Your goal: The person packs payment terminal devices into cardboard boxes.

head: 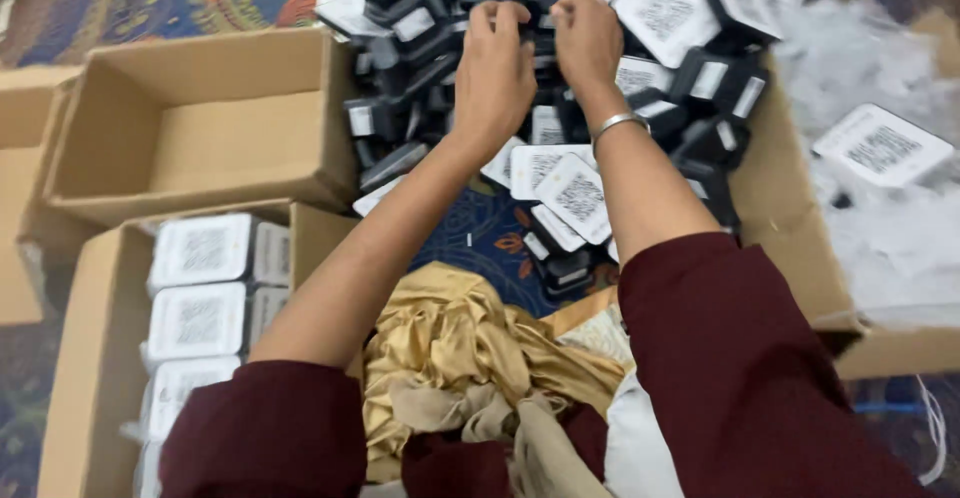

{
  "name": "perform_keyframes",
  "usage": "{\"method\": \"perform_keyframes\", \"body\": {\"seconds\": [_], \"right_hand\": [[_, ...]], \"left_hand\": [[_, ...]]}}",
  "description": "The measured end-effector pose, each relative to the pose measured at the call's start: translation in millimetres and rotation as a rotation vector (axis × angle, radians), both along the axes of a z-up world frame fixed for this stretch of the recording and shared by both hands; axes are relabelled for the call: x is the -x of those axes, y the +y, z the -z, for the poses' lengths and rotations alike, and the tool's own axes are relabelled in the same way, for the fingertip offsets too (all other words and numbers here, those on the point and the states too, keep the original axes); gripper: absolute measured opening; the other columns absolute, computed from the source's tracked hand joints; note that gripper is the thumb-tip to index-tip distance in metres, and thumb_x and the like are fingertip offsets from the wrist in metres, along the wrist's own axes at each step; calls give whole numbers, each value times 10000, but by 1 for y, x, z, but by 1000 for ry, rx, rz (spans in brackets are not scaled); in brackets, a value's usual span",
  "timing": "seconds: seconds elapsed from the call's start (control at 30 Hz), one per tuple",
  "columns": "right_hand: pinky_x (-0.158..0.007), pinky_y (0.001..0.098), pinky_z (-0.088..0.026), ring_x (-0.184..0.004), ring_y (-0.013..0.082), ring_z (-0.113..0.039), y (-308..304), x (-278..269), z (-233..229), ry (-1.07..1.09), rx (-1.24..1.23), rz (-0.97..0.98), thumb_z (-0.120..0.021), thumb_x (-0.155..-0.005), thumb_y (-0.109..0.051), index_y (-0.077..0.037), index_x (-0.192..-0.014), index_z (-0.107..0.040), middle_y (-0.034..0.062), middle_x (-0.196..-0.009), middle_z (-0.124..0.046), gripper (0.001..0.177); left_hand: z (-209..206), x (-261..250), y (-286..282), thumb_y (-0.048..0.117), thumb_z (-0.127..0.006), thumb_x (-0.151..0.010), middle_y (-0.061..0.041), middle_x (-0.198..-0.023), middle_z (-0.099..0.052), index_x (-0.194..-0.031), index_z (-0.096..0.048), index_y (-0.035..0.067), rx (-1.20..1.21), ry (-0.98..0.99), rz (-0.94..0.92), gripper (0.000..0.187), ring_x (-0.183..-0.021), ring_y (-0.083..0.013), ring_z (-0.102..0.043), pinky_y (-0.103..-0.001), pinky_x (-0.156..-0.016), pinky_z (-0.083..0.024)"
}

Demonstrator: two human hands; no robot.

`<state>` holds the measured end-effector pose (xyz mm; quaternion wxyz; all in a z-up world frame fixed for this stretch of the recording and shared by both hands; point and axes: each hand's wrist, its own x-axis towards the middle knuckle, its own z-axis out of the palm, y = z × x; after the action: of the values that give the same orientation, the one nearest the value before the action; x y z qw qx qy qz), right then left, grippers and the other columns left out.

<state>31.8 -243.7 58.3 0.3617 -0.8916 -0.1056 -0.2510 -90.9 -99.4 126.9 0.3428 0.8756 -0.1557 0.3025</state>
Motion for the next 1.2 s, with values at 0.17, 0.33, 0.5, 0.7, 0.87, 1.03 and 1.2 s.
{"method": "perform_keyframes", "body": {"seconds": [0.17, 0.33, 0.5, 0.7, 0.87, 1.03, 1.2], "right_hand": [[-750, 485, -555, -883, 357, -697, -172, -15, 42, 100, -239, 629, -700, -943, -251, -83, -949, -737, 148, -962, -743, 171], [-881, 474, -543, -1052, 381, -663, -271, 22, 32, 416, -119, 811, -708, -925, -236, -107, -1007, -753, 194, -1171, -688, 160], [-1069, 564, -420, -1377, 435, -414, -333, 46, 22, 447, 158, 840, -775, -806, -143, -146, -1077, -759, 215, -1510, -393, 271], [-1184, 699, -135, -1515, 468, -111, -371, 42, 34, 652, 259, 844, -809, -746, -114, -194, -1083, -789, 206, -1631, -134, 347], [-1158, 662, -205, -1480, 454, -170, -368, 36, 32, 528, -102, 1108, -786, -738, -119, -194, -1172, -728, 216, -1634, -123, 444], [-1107, 604, -345, -1297, 376, -505, -382, 1, 60, 492, -270, 1043, -742, -797, -122, -103, -1136, -694, 181, -1389, -535, 342], [-954, 359, -586, -1046, 250, -744, -304, -40, 19, -114, -154, 896, -687, -817, 25, -125, -927, -812, 109, -1098, -762, 224]], "left_hand": [[33, -58, -134, 82, -667, -955, -193, -1209, -565, -1194, -568, 61, 202, 6, 83, 259, -1079, -407, -618, -482, -915, -516], [63, -41, -223, 90, -659, -947, -203, -1209, -565, -1175, -592, 72, 224, 216, 281, 238, -1029, -411, -639, -489, -863, -516], [63, -50, -264, 109, -685, -929, -215, -1261, -557, -1138, -617, 94, 153, 238, 522, 220, -1052, -425, -633, -478, -883, -529], [72, -60, -266, 121, -677, -932, -205, -1303, -559, -1120, -635, 92, 154, 338, 507, 195, -970, -394, -674, -472, -867, -531], [74, -69, -230, 135, -673, -933, -184, -1278, -561, -1090, -651, 87, 136, 446, 453, 166, -927, -345, -698, -425, -856, -564], [89, -87, -194, 135, -671, -948, -171, -1243, -578, -1083, -671, 93, 109, 438, 414, 141, -984, -306, -699, -413, -851, -564], [89, -105, -160, 149, -661, -964, -149, -1210, -596, -1096, -674, 109, 147, 474, 371, 138, -991, -243, -730, -397, -834, -579]]}}
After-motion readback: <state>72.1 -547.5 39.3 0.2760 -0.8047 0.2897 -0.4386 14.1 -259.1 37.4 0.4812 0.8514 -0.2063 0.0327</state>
